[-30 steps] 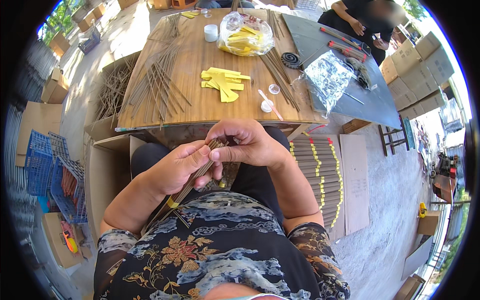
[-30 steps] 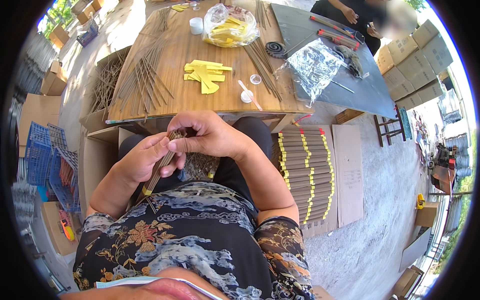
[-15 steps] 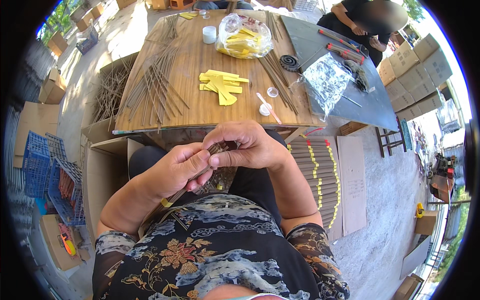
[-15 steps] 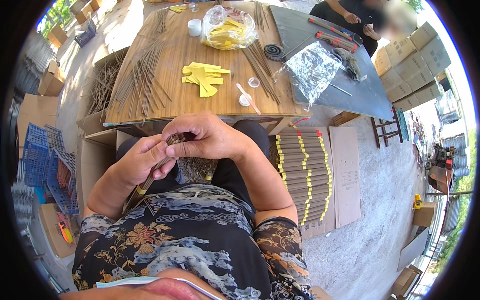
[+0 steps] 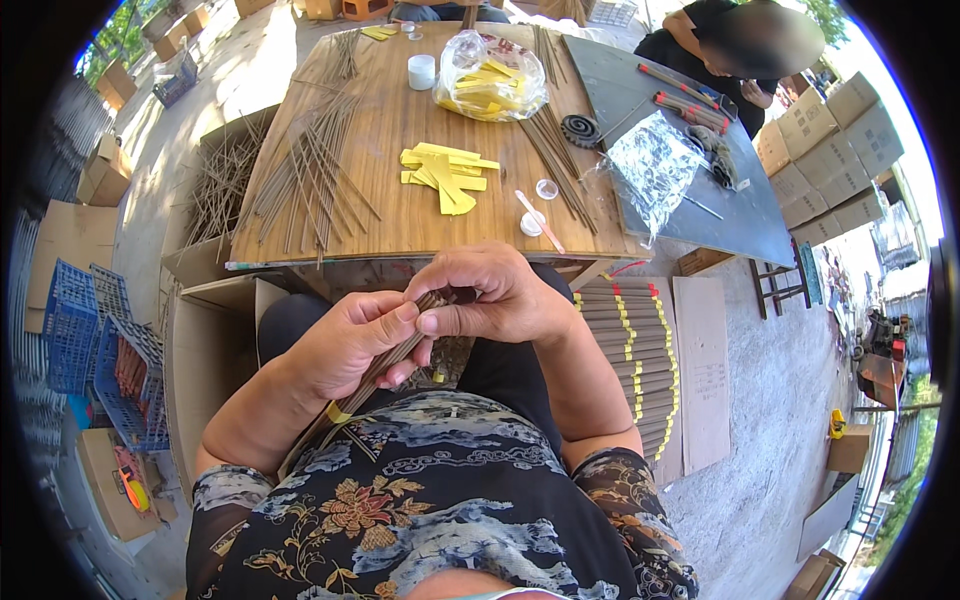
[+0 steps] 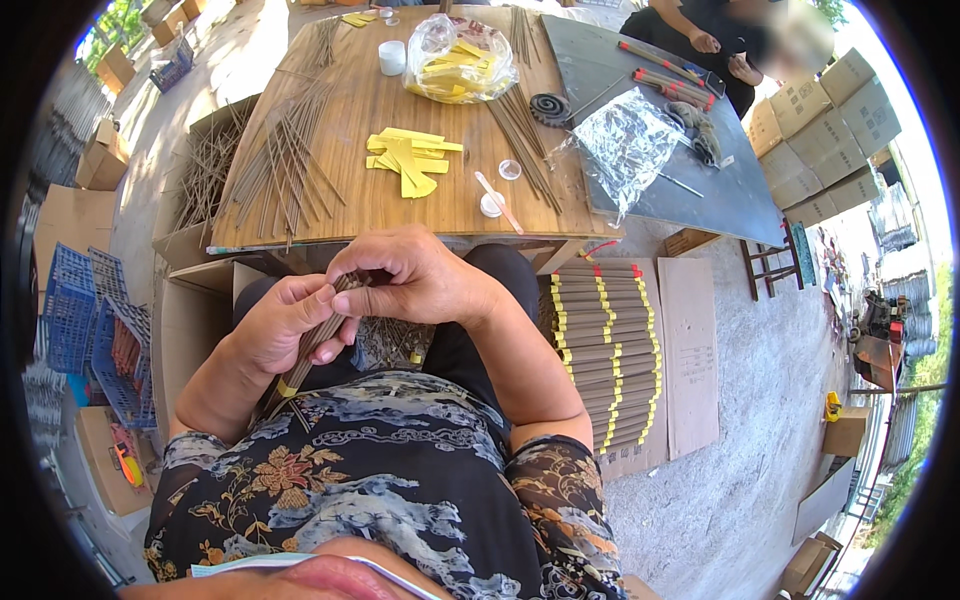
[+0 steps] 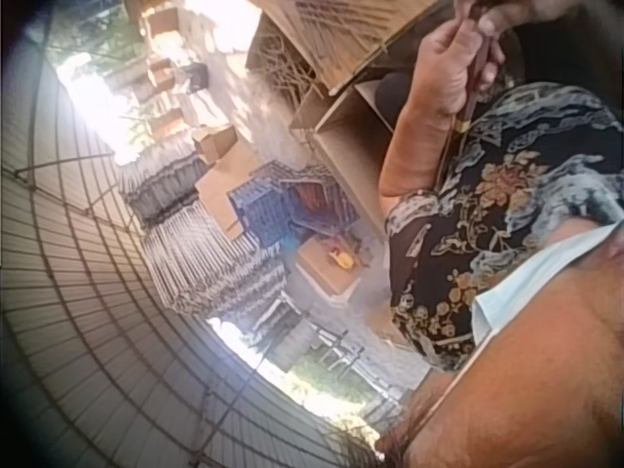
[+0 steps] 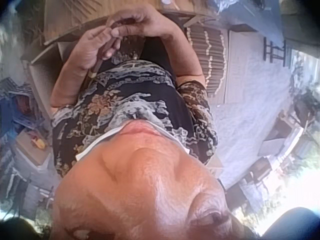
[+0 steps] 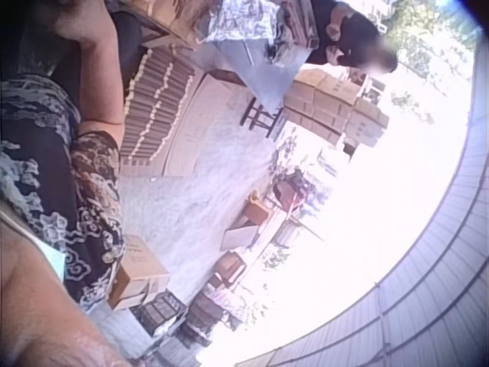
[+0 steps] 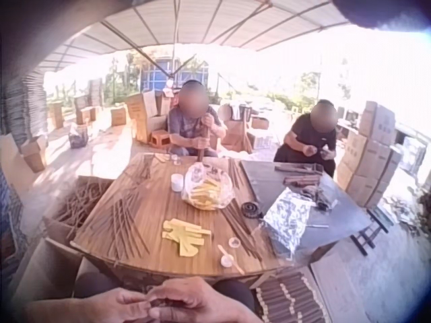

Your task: The person gathers thin wooden sticks from a cardboard box, aligns them into a bundle, and wraps the ends with yellow tape. The person repeats this process multiple times, placing the finished bundles on the table.

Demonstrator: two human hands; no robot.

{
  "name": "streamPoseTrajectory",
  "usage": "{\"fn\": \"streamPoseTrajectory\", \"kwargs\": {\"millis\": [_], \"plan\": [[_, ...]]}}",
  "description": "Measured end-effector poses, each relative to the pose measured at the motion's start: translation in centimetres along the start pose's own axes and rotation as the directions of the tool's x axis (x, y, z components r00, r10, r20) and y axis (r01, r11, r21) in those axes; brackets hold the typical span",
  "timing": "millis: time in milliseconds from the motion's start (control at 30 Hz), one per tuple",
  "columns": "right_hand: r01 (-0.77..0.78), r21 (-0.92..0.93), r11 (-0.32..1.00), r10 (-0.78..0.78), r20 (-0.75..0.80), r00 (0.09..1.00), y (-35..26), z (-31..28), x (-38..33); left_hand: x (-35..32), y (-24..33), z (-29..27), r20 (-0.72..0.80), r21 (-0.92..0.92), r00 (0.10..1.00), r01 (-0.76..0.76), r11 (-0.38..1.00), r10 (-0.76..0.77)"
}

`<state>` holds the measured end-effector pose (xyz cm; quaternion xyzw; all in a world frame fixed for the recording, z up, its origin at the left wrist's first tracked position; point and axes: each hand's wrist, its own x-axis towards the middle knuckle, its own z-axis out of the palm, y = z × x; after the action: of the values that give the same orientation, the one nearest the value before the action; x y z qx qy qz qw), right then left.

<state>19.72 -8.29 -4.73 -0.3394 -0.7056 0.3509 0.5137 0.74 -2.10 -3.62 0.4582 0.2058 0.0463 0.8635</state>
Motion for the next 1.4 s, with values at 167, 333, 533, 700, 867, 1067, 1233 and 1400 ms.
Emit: {"fn": "streamPoseTrajectory", "kwargs": {"millis": [167,333,533,700,867,1067,1233,1400], "plan": [[0.009,0.023,1.0,-0.009,0.009,1.0,-0.1,0.0,-0.2,0.0,-0.2,0.8,-0.053,0.135,0.996,-0.062,0.989,0.07],[0.034,-0.037,0.999,-0.033,0.036,0.999,-0.5,-0.2,0.0,-0.3,0.0,0.9,-0.003,0.192,0.999,-0.049,0.98,0.051],[0.019,-0.017,1.0,-0.019,0.026,0.999,-0.3,-0.1,0.0,-0.2,-0.2,0.9,-0.006,0.274,0.997,-0.069,0.959,0.074],[-0.047,0.018,0.999,0.047,0.046,0.998,0.1,-0.1,0.1,-0.3,-0.1,0.7,-0.003,0.29,0.998,-0.064,0.955,0.068],[-0.009,0.072,0.997,0.006,0.041,0.999,0.4,-0.1,0.1,0.0,0.1,0.5,0.002,0.223,0.999,-0.051,0.973,0.052],[0.017,0.007,1.0,-0.017,0.088,0.996,-0.3,-0.6,0.2,0.1,0.4,0.8,0.023,0.198,0.999,-0.036,0.98,0.032],[0.015,0.002,1.0,-0.015,0.077,0.997,0.0,-0.6,0.3,0.0,0.2,0.6,-0.002,0.298,0.999,-0.05,0.953,0.052],[0.012,0.02,1.0,-0.014,0.067,0.998,0.5,-0.5,0.4,0.1,0.3,0.4,-0.025,0.356,0.996,-0.072,0.932,0.087]]}}
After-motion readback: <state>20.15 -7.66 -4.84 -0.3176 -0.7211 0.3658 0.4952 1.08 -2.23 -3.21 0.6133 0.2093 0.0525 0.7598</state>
